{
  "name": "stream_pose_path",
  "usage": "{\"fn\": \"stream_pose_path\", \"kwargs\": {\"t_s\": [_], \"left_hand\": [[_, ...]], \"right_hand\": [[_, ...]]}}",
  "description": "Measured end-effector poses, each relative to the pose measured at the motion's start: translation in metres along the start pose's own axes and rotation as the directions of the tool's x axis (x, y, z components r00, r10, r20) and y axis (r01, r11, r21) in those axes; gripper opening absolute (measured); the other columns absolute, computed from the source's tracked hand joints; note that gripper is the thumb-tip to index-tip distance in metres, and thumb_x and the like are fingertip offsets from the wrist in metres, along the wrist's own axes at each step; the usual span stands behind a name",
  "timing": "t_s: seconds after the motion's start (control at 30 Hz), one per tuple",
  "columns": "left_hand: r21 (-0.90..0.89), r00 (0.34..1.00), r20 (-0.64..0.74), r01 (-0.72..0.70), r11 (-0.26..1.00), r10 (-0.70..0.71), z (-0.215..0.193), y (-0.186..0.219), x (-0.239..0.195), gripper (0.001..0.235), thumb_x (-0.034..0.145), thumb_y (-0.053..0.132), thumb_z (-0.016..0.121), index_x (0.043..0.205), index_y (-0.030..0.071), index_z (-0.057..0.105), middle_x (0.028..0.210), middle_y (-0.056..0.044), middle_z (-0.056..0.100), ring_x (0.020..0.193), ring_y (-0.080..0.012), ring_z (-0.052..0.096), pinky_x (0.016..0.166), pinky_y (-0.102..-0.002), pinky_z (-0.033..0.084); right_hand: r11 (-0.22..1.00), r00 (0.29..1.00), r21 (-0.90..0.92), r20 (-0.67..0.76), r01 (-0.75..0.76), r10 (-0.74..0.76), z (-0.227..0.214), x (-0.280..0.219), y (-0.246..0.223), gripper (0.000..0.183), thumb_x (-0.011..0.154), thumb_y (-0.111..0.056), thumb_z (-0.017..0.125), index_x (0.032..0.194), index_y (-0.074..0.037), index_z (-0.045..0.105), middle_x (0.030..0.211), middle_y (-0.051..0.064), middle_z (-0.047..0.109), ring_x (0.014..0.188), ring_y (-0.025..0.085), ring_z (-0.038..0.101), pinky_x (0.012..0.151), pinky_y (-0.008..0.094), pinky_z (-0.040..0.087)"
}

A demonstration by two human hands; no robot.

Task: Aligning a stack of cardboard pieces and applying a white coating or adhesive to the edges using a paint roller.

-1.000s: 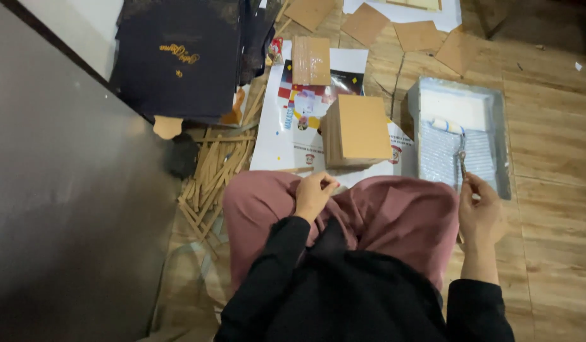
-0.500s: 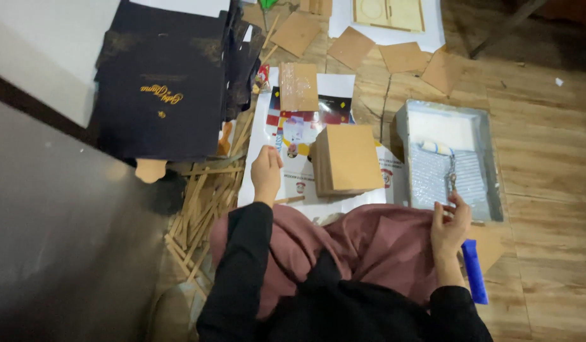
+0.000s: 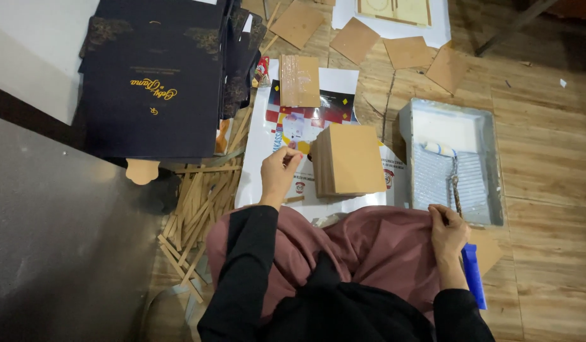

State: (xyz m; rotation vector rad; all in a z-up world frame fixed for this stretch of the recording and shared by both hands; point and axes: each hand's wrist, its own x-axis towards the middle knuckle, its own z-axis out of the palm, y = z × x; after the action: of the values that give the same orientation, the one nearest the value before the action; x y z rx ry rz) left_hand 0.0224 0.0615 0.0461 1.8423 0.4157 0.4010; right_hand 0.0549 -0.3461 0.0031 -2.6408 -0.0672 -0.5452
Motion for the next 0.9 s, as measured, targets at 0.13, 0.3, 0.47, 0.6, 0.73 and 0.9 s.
{"fn": "stream_pose_path", "kwargs": {"t_s": [0.13, 0.3, 0.47, 0.6, 0.73, 0.9], "left_hand": [[0.015, 1.0, -0.001, 0.03, 0.999, -0.03, 0.001, 0.002, -0.001, 0.005, 0.076, 0.018, 0.067, 0.079, 0.015, 0.065, 0.067, -0.003, 0.064, 0.062, -0.0159, 0.061, 0.059, -0.026, 0.05], [-0.007, 1.0, -0.015, 0.025, 1.0, -0.025, -0.003, 0.006, -0.002, 0.003, 0.077, 0.015, 0.067, 0.08, 0.015, 0.066, 0.068, -0.002, 0.064, 0.06, -0.0127, 0.06, 0.056, -0.023, 0.049], [0.069, 1.0, -0.002, -0.016, 0.998, 0.016, 0.0, -0.001, -0.004, 0.016, 0.087, 0.023, 0.054, 0.074, 0.017, 0.062, 0.063, -0.001, 0.061, 0.061, -0.018, 0.06, 0.06, -0.03, 0.05], [0.124, 0.999, -0.021, -0.026, 0.992, 0.028, -0.002, -0.004, -0.001, 0.032, 0.09, 0.025, 0.046, 0.062, 0.012, 0.052, 0.055, -0.008, 0.056, 0.055, -0.0264, 0.057, 0.057, -0.036, 0.047], [0.17, 0.998, -0.049, -0.039, 0.985, 0.048, -0.002, -0.009, -0.006, 0.036, 0.092, 0.028, 0.046, 0.059, 0.014, 0.051, 0.052, -0.005, 0.055, 0.054, -0.0224, 0.057, 0.056, -0.031, 0.047], [0.13, 0.999, 0.043, -0.01, 0.992, 0.005, -0.006, -0.003, -0.007, 0.01, 0.081, 0.017, 0.057, 0.075, 0.013, 0.065, 0.075, 0.001, 0.065, 0.069, -0.0144, 0.056, 0.062, -0.029, 0.044]], "right_hand": [[1.0, 1.0, 0.021, 0.004, 0.02, -0.02, 0.001, -0.001, 0.006, 0.003, 0.088, -0.024, 0.069, 0.091, -0.024, 0.069, 0.074, -0.002, 0.064, 0.075, 0.023, 0.063, 0.07, 0.031, 0.048], [0.989, 0.998, 0.138, 0.044, -0.051, 0.046, -0.008, 0.001, -0.011, 0.006, 0.096, -0.024, 0.058, 0.092, -0.023, 0.062, 0.065, -0.005, 0.06, 0.07, 0.021, 0.06, 0.072, 0.031, 0.045], [0.989, 0.985, 0.099, 0.144, -0.108, 0.093, -0.016, 0.002, -0.017, 0.016, 0.099, -0.026, 0.047, 0.087, -0.02, 0.055, 0.069, -0.001, 0.061, 0.079, 0.027, 0.06, 0.078, 0.038, 0.044], [0.974, 0.943, -0.213, 0.334, 0.078, -0.002, -0.03, 0.014, -0.054, 0.023, 0.096, -0.035, 0.038, 0.087, -0.02, 0.052, 0.076, 0.011, 0.063, 0.083, 0.033, 0.062, 0.079, 0.044, 0.048], [0.851, 0.845, -0.156, 0.303, 0.501, -0.441, -0.098, 0.052, -0.164, 0.022, 0.091, -0.031, 0.053, 0.075, -0.018, 0.061, 0.068, 0.002, 0.06, 0.075, 0.022, 0.064, 0.072, 0.03, 0.051], [0.281, 0.142, 0.252, 0.456, 0.926, -0.879, -0.236, 0.08, -0.284, 0.053, 0.085, -0.029, 0.036, 0.135, -0.011, 0.031, 0.141, 0.002, 0.036, 0.127, 0.02, 0.036, 0.108, 0.038, 0.023]]}}
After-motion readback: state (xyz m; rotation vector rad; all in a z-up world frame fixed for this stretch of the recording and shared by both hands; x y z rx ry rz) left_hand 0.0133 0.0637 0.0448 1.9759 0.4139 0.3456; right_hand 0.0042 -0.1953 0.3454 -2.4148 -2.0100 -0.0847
